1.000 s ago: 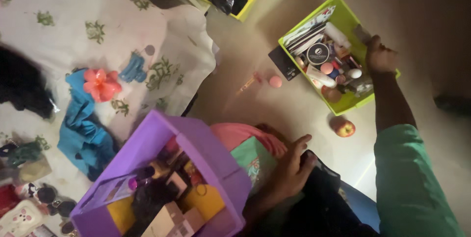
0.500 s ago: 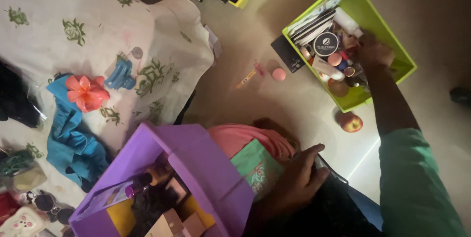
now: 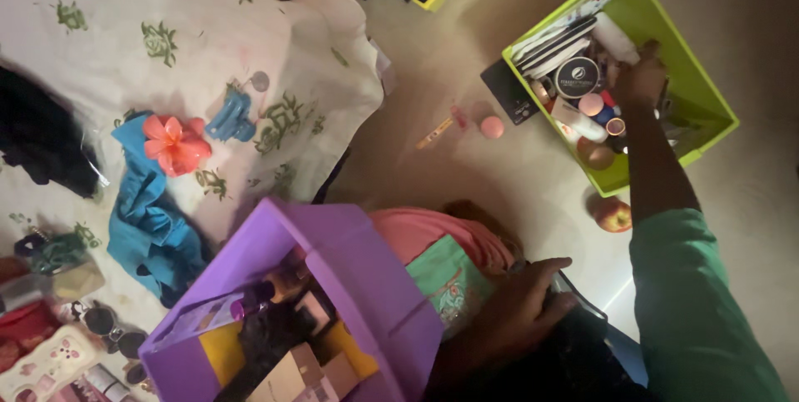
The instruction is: The person sits on the floor and organizes various items, including currency notes, makeup products, and accessories, into purple and green plastic bins. They wipe a small bottle and a flower-shaped object with a blue cloth before placing them into the purple bin.
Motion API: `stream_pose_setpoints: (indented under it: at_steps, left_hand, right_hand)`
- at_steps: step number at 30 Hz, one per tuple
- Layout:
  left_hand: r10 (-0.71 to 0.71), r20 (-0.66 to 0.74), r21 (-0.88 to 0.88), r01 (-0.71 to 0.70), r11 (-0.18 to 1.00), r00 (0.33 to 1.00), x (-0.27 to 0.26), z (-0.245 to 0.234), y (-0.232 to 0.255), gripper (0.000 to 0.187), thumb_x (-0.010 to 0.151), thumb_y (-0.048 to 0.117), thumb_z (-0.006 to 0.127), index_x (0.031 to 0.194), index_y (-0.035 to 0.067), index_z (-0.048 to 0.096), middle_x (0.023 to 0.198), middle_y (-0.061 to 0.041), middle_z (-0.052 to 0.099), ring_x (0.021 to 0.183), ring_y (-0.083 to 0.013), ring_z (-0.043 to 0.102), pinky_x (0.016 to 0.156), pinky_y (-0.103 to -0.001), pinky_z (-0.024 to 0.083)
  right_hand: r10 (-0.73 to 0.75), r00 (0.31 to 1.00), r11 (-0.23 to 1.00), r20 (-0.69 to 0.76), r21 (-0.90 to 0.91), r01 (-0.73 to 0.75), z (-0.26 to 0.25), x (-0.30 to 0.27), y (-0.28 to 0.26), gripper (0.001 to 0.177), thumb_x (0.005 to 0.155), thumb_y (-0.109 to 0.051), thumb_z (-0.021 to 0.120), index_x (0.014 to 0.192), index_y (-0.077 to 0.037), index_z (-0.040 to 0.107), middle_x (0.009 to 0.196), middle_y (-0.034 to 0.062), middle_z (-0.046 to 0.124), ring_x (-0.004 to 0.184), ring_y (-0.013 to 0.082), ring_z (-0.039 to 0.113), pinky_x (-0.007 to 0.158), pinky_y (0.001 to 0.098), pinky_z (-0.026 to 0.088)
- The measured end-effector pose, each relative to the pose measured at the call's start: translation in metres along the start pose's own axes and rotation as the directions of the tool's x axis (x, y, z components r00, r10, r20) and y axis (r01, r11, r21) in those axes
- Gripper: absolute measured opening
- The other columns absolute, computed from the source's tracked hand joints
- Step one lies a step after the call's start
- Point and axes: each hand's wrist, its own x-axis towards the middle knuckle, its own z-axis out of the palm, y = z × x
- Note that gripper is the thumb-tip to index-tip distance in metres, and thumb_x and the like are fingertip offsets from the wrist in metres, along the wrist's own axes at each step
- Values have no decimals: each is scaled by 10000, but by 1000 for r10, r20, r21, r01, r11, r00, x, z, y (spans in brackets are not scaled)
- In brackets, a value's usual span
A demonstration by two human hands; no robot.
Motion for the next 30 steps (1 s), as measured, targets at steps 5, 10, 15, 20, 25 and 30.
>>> stream_pose_setpoints:
  at_steps: [5,10,15,20,25,30]
  left_hand:
    - [-59,48,-51,62,997,997,4,0,2,520,1032,311,593,1441,-3,527,1311,-244,638,1207,-372,630,1054,-426,480]
    - [90,-26,4,-89,996,996,3,8,-9,478,1054,282,615,1427,-8,542,1332,-243,644,1243,-381,629,1083,-426,485]
    - [45,-6,11,-45,999,999,0,3,-6,484,1040,270,602,1434,-2,534,1263,-233,653,1110,-362,653,1012,-435,498]
    - [82,-12,26,-82,996,997,2,6,-9,452,1064,271,600,1420,0,536,1276,-232,652,1134,-367,650,1008,-436,504]
    - [78,-46,10,-77,997,996,3,7,-8,446,1045,290,601,1391,12,557,1229,-218,669,1097,-353,666,991,-435,501]
    - [-42,-31,-41,40,998,999,5,1,2,454,1032,302,600,1386,19,565,1208,-212,667,1101,-342,657,982,-421,505]
  right_hand:
    - [-163,974,986,-158,5,166,8,8,2,306,869,-8,778,1144,27,647,1055,238,661,1007,447,642,907,527,521]
    - [-305,926,949,-221,12,315,9,38,-8,281,829,57,736,1108,43,702,1101,250,662,977,406,651,853,485,535]
    - [-306,940,949,-152,32,314,-4,56,-17,234,836,24,783,1064,38,730,1032,210,686,841,346,685,741,434,560]
    - [-256,961,960,-100,93,265,-3,50,-3,160,876,11,704,1034,12,678,1049,186,704,906,333,712,802,412,581]
    - [-155,979,943,135,-276,188,-4,27,7,333,911,-265,870,1045,-19,691,1021,221,708,869,396,697,769,478,566]
    - [-278,958,937,73,-198,287,-1,-17,11,672,704,-246,805,1290,21,611,1127,262,686,922,440,695,787,513,571]
